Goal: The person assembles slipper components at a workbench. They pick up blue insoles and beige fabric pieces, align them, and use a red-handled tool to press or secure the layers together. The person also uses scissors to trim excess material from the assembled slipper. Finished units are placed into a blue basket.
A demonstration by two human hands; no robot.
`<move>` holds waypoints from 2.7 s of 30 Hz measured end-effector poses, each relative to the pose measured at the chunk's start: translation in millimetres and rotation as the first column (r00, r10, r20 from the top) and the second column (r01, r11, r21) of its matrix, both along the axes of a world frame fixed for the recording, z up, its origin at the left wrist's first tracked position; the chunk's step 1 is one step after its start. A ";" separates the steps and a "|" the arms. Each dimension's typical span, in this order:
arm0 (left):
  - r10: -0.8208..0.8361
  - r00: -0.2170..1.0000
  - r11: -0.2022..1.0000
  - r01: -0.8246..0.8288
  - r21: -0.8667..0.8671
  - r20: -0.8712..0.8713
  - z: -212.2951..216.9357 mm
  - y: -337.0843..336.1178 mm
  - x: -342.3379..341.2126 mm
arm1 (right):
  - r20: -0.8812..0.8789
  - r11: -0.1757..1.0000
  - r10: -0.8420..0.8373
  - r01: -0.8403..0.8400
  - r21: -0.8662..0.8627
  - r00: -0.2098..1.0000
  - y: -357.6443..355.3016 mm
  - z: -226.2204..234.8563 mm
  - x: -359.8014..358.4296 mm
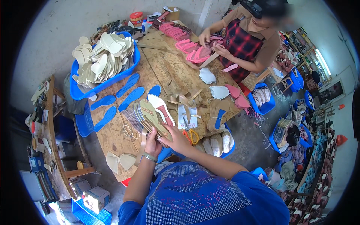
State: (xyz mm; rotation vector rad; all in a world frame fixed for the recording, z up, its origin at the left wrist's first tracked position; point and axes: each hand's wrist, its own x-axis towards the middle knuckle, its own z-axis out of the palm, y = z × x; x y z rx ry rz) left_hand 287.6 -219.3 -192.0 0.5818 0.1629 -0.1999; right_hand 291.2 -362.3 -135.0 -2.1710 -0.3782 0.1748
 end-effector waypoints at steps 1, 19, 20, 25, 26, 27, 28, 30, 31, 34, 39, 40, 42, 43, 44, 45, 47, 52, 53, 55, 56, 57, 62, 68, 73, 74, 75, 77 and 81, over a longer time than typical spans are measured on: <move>-0.003 1.000 1.000 0.003 0.000 0.006 0.9 -0.3 -0.9 | 0.000 1.000 0.003 -0.003 0.000 1.000 -0.3 0.8 -1.4; -0.033 0.997 0.999 0.034 0.012 -0.065 20.4 -9.9 3.1 | -0.024 0.991 -0.037 0.040 0.125 0.999 -9.0 -10.2 -0.5; -0.028 0.997 1.000 0.029 0.010 -0.068 19.2 -6.9 2.0 | -0.033 0.990 -0.029 0.033 0.141 0.999 -7.6 -8.9 0.4; -0.026 0.995 0.999 0.022 -0.048 -0.099 18.4 1.0 4.7 | -0.146 0.986 0.092 -0.069 0.154 0.985 -12.1 -8.2 10.8; -0.053 0.993 0.997 0.046 -0.068 -0.102 18.6 4.9 2.9 | -0.189 0.971 0.110 -0.065 0.232 0.976 -11.8 -13.1 11.1; -0.079 0.992 0.994 0.070 -0.088 -0.095 20.7 9.7 2.7 | -0.223 0.950 0.130 -0.058 0.306 0.966 -9.7 -17.3 12.8; -0.115 0.992 0.993 0.113 -0.040 -0.050 22.1 13.2 1.5 | -0.301 0.920 0.172 -0.044 0.388 0.938 -7.8 -17.6 14.5; -0.054 0.992 0.996 0.046 -0.072 -0.116 24.6 27.3 -9.1 | -0.543 0.828 0.285 0.084 0.555 0.790 -4.6 -4.8 18.7; -0.037 0.989 0.995 0.023 -0.096 -0.143 24.6 32.2 -13.8 | -0.466 0.844 0.284 0.012 0.537 0.838 -2.4 -11.4 18.9; 0.043 0.980 0.986 -0.072 -0.151 -0.193 21.5 48.2 -42.4 | -0.164 0.883 0.289 -0.196 0.427 0.943 25.3 -27.3 4.7; 0.169 0.934 0.972 -0.210 -0.102 -0.313 14.8 85.6 -111.3 | -0.046 0.811 0.496 -0.443 0.381 0.867 82.0 -43.0 -31.0; 0.210 0.916 0.952 -0.271 -0.141 -0.341 15.9 87.0 -119.7 | -0.045 0.796 0.527 -0.475 0.374 0.848 88.3 -45.8 -33.0; 0.279 0.873 0.898 -0.385 -0.213 -0.400 18.5 91.3 -130.6 | -0.069 0.797 0.540 -0.484 0.360 0.839 100.5 -51.3 -37.7; 0.277 0.883 0.872 -0.397 -0.286 -0.379 17.8 93.9 -134.5 | -0.121 0.798 0.547 -0.472 0.374 0.828 105.6 -46.6 -38.1; 0.276 0.892 0.841 -0.404 -0.360 -0.358 14.5 96.6 -137.4 | -0.175 0.801 0.551 -0.459 0.384 0.816 110.8 -39.8 -35.0; 0.276 0.901 0.805 -0.407 -0.432 -0.336 10.8 99.3 -140.2 | -0.229 0.805 0.554 -0.444 0.394 0.801 115.9 -33.9 -32.6; 0.283 0.900 0.793 -0.414 -0.447 -0.331 12.8 103.7 -137.9 | -0.170 0.747 0.600 -0.471 0.468 0.782 122.3 -28.8 -28.9; 0.228 0.876 0.865 -0.382 -0.324 -0.424 17.8 108.0 -134.8 | -0.329 0.732 0.677 -0.554 0.396 0.659 121.9 -35.1 -24.1; 0.225 0.850 0.899 -0.369 -0.235 -0.476 7.3 108.3 -137.1 | -0.298 0.732 0.679 -0.588 0.344 0.671 122.7 -39.1 -23.8; 0.219 0.865 0.928 -0.328 -0.178 -0.452 -3.1 108.8 -135.4 | -0.234 0.729 0.684 -0.644 0.233 0.691 122.8 -49.2 -23.0; 0.195 0.873 0.945 -0.289 -0.153 -0.446 2.4 109.0 -129.8 | -0.335 0.712 0.701 -0.646 0.274 0.630 123.3 -52.4 -20.5; 0.170 0.881 0.960 -0.249 -0.128 -0.441 6.5 110.9 -124.0 | -0.471 0.680 0.716 -0.668 0.303 0.516 119.7 -54.7 -15.1; 0.409 0.780 0.864 -0.498 -0.074 -0.473 -30.4 154.9 -102.5 | -0.696 0.522 0.718 -0.665 0.533 0.005 99.1 -28.6 8.5; 0.495 0.725 0.868 -0.437 0.234 -0.479 -103.8 201.9 -69.6 | -0.593 0.922 0.387 -0.301 0.243 0.706 61.3 -69.0 36.6; 0.517 0.731 0.856 -0.432 0.286 -0.444 -130.2 188.4 -40.3 | -0.412 0.988 0.144 -0.156 0.005 0.900 80.7 -86.2 100.0; 0.551 0.705 0.835 -0.477 0.276 -0.447 -130.7 187.3 -35.4 | -0.373 0.988 0.133 -0.150 -0.017 0.918 85.9 -92.2 108.4; 0.578 0.696 0.816 -0.471 0.335 -0.427 -131.3 184.9 -29.5 | -0.334 0.989 0.124 -0.145 -0.040 0.935 90.2 -97.6 116.0; 0.642 0.664 0.757 -0.467 0.457 -0.383 -139.4 184.6 -24.2 | -0.192 0.982 0.161 -0.176 -0.062 0.968 105.0 -100.7 125.6; 0.670 0.669 0.682 -0.382 0.623 -0.323 -162.6 184.4 -23.9 | -0.050 0.967 0.229 -0.233 -0.107 0.972 146.1 -100.5 132.8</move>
